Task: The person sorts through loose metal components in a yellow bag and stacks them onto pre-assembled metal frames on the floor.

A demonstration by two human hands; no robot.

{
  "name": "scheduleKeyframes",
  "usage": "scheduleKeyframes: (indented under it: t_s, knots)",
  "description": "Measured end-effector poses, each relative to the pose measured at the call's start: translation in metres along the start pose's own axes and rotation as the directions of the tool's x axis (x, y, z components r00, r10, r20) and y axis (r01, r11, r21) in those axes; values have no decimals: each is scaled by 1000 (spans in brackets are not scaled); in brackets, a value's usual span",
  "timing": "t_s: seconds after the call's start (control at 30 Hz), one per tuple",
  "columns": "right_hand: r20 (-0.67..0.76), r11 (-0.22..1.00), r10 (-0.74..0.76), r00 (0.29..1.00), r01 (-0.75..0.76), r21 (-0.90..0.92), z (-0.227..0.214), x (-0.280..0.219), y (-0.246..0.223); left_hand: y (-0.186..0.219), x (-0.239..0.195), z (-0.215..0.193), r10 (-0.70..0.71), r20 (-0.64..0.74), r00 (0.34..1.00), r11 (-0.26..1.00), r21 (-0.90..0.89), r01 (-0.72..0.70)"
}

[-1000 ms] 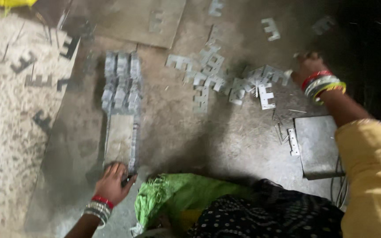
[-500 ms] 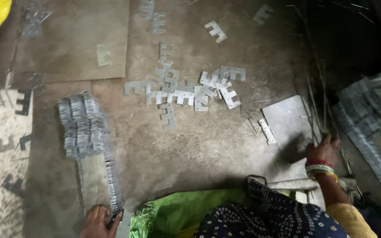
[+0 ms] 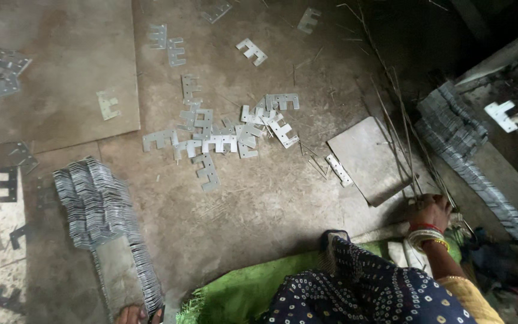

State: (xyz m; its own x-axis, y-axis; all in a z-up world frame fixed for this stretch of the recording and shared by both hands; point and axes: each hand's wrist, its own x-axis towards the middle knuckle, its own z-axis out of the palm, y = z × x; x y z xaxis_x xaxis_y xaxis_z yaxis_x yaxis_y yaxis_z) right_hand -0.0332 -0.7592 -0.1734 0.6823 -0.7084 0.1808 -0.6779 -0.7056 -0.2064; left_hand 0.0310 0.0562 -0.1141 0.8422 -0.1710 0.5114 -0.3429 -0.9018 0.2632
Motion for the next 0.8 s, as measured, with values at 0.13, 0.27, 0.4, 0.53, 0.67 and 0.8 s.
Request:
scheduleKeyframes:
  t_s: [0.13,0.27,0.4,0.53,0.67,0.8]
  knots:
    - [46,980,39,998,-47,192,-4,19,-11,-2,6,-6,92,40,995,996,10,-92]
    - [25,915,35,999,-42,402,-10,21,-14,3,-7,-14,-89,122,989,996,-2,89]
    - [26,813,-10,1000,-7,583,-1,51,-43,4,-7,-19,-120,191,974,992,66,109]
    - [40,840,-182,982,134,525,19,138,-102,9,0,-11,-96,98,991,994,61,91]
    - [90,869,-100,991,43,493,33,220,-196,5,9,-11,86,26,996,995,49,-87]
    - [74,817,-226,971,148,557,36,219,-258,5,8,-15,73,67,995,992,100,-80]
